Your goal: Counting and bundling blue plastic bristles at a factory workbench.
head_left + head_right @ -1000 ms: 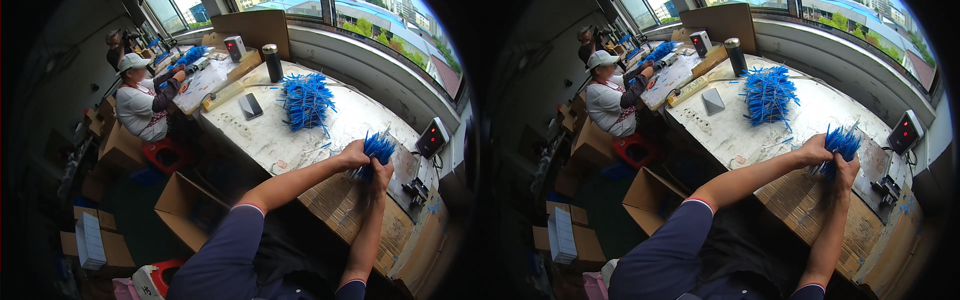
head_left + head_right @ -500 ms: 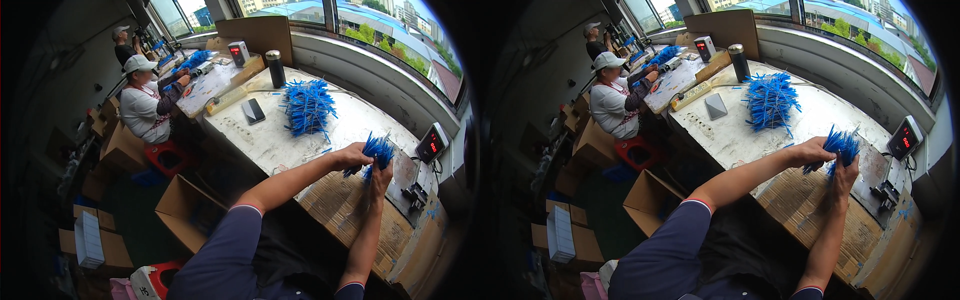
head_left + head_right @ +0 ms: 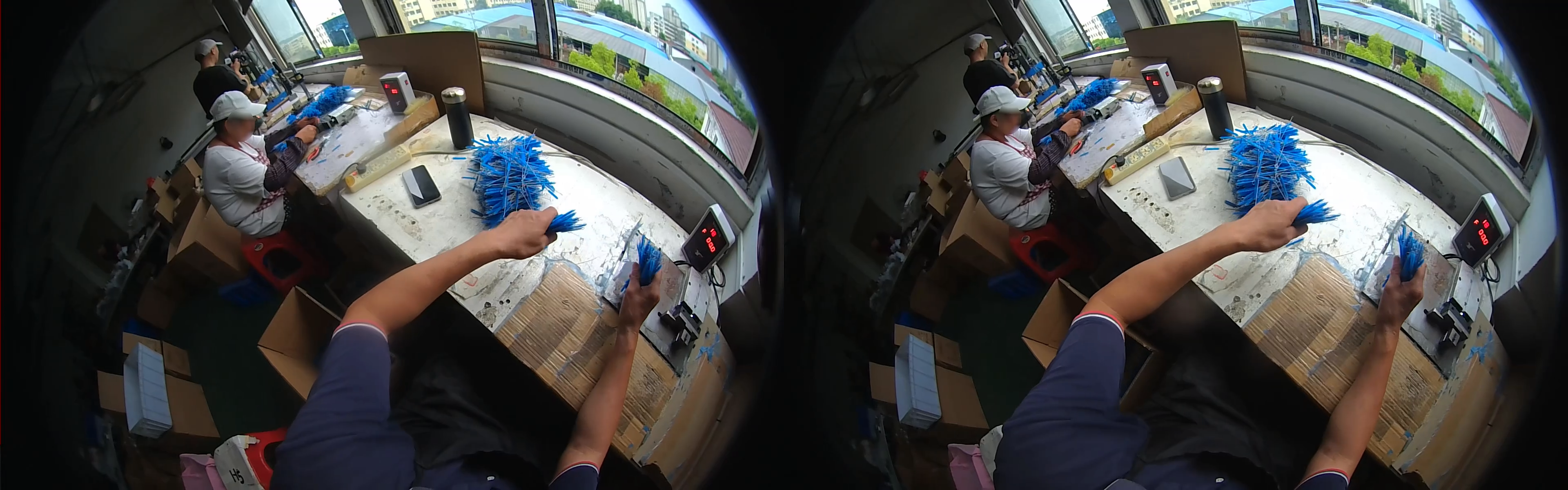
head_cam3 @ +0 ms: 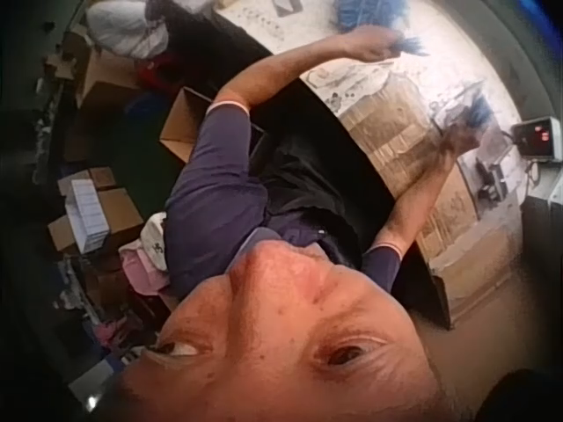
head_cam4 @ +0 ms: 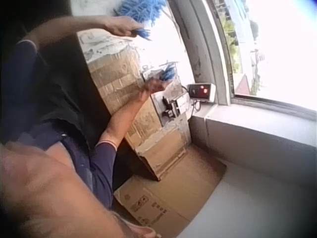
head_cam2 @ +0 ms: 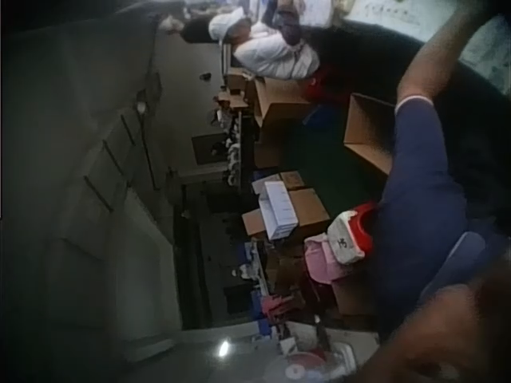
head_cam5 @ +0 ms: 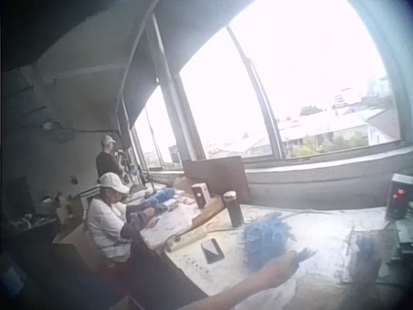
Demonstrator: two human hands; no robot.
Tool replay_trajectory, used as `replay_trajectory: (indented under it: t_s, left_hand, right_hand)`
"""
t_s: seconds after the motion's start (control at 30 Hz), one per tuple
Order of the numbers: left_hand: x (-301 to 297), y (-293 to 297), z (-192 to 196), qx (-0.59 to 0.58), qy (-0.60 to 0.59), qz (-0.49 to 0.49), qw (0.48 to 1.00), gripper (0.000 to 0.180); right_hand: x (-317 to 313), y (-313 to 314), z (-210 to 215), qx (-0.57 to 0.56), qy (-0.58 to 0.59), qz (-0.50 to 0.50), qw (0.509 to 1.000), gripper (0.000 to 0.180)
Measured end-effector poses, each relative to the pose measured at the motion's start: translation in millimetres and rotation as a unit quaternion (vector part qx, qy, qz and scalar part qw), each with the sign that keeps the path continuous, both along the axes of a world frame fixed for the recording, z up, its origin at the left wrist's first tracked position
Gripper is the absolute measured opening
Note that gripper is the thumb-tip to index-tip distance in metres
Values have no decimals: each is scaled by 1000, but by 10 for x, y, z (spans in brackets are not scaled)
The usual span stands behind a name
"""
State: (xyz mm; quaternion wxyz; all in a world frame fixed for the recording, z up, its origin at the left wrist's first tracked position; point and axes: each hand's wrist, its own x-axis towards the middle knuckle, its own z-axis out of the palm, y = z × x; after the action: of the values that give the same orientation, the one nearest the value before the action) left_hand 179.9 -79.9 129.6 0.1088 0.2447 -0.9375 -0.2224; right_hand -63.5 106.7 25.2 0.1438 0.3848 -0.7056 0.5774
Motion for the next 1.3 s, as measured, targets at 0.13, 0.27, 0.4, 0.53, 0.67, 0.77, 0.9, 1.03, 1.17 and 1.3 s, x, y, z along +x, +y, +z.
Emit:
replay_trajectory:
  t_s: [0.13, 0.27, 0.4, 0.53, 0.67, 0.77, 0.9, 1.03, 1.17, 1.3]
  left_hand:
    - [206, 86, -797, -190, 124, -51, 973, 22]
    - [318, 95, -923, -236, 144, -83, 957, 32]
    - [270, -409, -1018, -292, 86, -20, 952, 32]
    - [143, -718, -1065, -312, 73, 13, 947, 34]
    - [113, -625, -956, -269, 74, -12, 960, 40]
    - [200, -619, -824, -173, 13, 17, 985, 58]
    - [206, -453, -561, -136, -78, 19, 987, 67]
    - [289, -297, -572, -163, -54, 16, 985, 70]
    - [376, -29, -653, -356, 14, 3, 934, 54]
    - [372, 287, -667, -195, 73, 65, 976, 37]
  right_hand:
    - [-9, -57, 12, -202, -227, 56, 951, 12]
    - [88, -170, 78, -292, -312, 127, 895, 12]
    - [282, -239, 137, -255, -406, 192, 856, 10]
    - [321, -101, 212, -234, -427, 238, 840, 12]
    - [311, -53, 164, -200, -445, 254, 835, 15]
    - [349, -92, 131, -173, -455, 279, 828, 30]
    - [313, -53, 140, -156, -451, 303, 825, 28]
    - [298, -12, 175, -122, -447, 321, 826, 27]
    - [298, -16, 171, -165, -452, 314, 818, 25]
    - [348, -31, 270, -204, -436, 321, 816, 23]
